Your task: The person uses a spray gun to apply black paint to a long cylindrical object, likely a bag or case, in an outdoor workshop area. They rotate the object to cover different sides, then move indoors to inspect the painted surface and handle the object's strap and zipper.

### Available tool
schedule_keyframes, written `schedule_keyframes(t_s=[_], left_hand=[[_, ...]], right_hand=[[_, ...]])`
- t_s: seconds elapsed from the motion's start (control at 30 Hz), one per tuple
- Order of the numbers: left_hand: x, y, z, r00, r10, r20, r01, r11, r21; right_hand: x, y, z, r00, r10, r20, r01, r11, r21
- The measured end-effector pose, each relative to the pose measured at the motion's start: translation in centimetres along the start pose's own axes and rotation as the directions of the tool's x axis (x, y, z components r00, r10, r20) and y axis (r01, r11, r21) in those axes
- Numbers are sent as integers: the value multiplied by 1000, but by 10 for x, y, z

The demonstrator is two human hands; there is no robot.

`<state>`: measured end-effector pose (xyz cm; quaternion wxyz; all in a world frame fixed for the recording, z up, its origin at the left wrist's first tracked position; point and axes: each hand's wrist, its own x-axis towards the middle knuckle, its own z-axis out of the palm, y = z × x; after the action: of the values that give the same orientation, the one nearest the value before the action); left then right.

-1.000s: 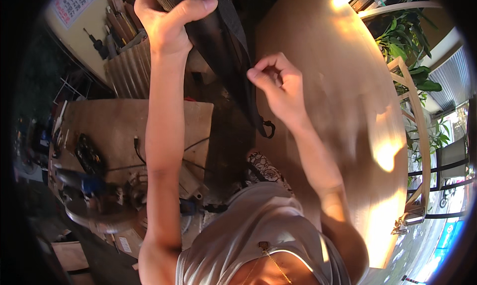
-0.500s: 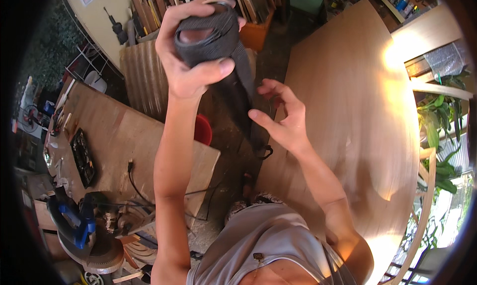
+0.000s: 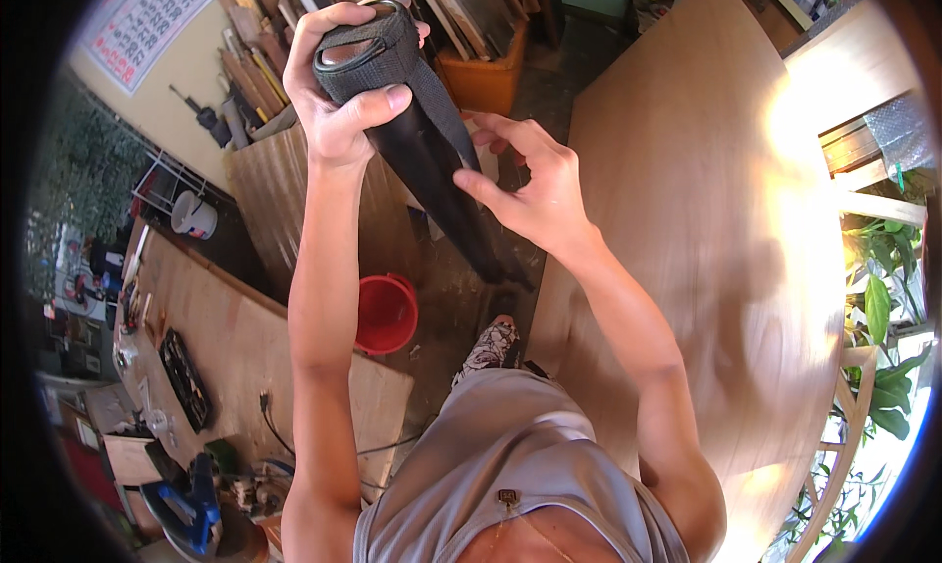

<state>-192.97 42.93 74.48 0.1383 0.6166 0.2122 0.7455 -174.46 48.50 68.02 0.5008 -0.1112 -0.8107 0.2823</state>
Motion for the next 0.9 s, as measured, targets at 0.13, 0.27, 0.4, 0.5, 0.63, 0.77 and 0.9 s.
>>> schedule_keyframes(t_s=[0.13, 0.27, 0.4, 0.5, 0.63, 0.77, 0.9], left_hand=[[37, -72, -15, 999, -22, 28, 22, 1000, -1], [77, -154, -32, 997, -70, -18, 69, 996, -56], [123, -236, -47, 991, -130, -26, 126, 984, -126], [159, -290, -51, 989, -147, -6, 146, 985, -92], [203, -353, -65, 990, -121, 71, 126, 989, -75], [247, -401, -76, 976, -176, 125, 191, 974, -120], [285, -474, -105, 965, -201, 171, 204, 979, -3]], right_hand=[[44, 65, -5, 994, 105, 38, -107, 991, 75], [115, 149, -31, 983, -166, -77, 142, 958, -250], [197, 202, -69, 971, -141, -191, 104, 976, -194], [255, 223, -94, 983, 125, -138, -132, 990, -45], [322, 239, -118, 985, 170, 26, -168, 984, -51], [377, 282, -120, 952, 297, 75, -303, 948, 93], [433, 335, -115, 951, 283, 123, -299, 945, 135]])
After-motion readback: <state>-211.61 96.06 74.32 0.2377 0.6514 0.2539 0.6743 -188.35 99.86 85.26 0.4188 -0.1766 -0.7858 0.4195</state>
